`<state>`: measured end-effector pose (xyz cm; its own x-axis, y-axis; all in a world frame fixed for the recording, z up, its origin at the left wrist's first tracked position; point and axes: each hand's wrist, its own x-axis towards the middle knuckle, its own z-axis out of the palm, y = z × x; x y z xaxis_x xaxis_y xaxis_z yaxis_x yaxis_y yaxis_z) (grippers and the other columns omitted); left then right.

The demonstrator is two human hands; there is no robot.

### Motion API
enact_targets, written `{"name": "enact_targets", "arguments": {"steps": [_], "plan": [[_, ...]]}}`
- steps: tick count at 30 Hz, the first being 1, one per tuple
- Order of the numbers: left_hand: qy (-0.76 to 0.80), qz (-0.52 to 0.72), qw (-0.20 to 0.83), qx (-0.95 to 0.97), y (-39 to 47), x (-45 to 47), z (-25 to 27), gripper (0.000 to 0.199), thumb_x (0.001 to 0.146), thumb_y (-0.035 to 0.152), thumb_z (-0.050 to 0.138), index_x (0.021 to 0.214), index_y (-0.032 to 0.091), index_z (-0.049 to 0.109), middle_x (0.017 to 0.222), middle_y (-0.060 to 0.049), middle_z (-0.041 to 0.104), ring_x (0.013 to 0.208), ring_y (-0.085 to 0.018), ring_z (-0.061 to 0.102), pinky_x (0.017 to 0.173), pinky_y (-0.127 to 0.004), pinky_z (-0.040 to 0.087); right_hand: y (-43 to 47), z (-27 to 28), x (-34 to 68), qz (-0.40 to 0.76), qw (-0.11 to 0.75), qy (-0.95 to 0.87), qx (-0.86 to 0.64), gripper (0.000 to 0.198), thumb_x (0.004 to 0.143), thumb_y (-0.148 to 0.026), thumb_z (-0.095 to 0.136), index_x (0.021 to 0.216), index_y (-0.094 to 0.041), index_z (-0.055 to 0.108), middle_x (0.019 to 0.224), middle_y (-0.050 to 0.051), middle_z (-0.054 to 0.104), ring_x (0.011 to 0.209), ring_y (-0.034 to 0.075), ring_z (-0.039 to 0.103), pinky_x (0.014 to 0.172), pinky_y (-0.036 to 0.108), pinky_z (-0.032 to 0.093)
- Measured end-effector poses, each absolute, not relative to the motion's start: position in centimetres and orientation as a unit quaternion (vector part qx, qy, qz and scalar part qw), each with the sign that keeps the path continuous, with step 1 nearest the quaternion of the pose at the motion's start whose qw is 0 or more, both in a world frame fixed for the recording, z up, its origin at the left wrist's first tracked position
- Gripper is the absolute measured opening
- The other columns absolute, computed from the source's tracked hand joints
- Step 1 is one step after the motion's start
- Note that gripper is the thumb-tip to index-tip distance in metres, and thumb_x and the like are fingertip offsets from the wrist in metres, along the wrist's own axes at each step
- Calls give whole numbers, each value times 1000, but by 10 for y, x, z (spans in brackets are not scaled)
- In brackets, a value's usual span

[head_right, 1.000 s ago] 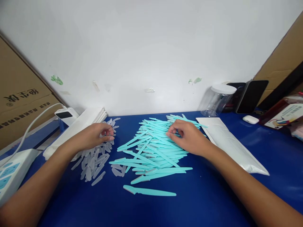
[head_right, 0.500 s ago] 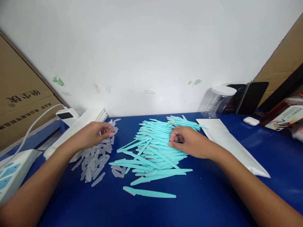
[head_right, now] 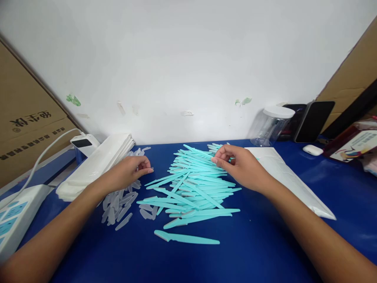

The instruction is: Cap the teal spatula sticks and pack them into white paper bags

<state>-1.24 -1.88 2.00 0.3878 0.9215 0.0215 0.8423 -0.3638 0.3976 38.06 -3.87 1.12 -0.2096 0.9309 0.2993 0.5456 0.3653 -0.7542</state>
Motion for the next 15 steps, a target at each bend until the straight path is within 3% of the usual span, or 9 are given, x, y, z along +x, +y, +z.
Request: {"name": "enact_targets", "arguments": {"steps": [6, 10, 15], "plan": [[477, 285, 240, 796, -29, 12, 12, 19, 108, 40, 60, 109, 23, 67, 84, -1, 77, 74, -19, 70, 72, -31, 53, -46, 19, 366, 306, 423, -692, -499, 55, 85, -76, 80, 85, -21, 76, 73, 5, 74, 56, 16, 60, 50, 29, 48], [438, 328, 314, 776, -37, 22, 6, 24, 109, 39, 62, 126, 24, 70, 106, -6, 83, 89, -21, 79, 79, -33, 61, -48, 21, 364, 316, 439, -676, -500, 55, 84, -75, 82, 87, -20, 77, 74, 7, 79, 54, 15, 59, 47, 27, 45], [431, 323, 283, 793, -48, 31, 7, 18, 107, 36, 69, 120, 25, 75, 104, -3, 86, 93, -22, 80, 82, -33, 60, -52, 23, 362, 316, 441, -679, -495, 50, 86, -70, 83, 88, -21, 79, 76, 7, 80, 55, 15, 61, 44, 27, 44]]}}
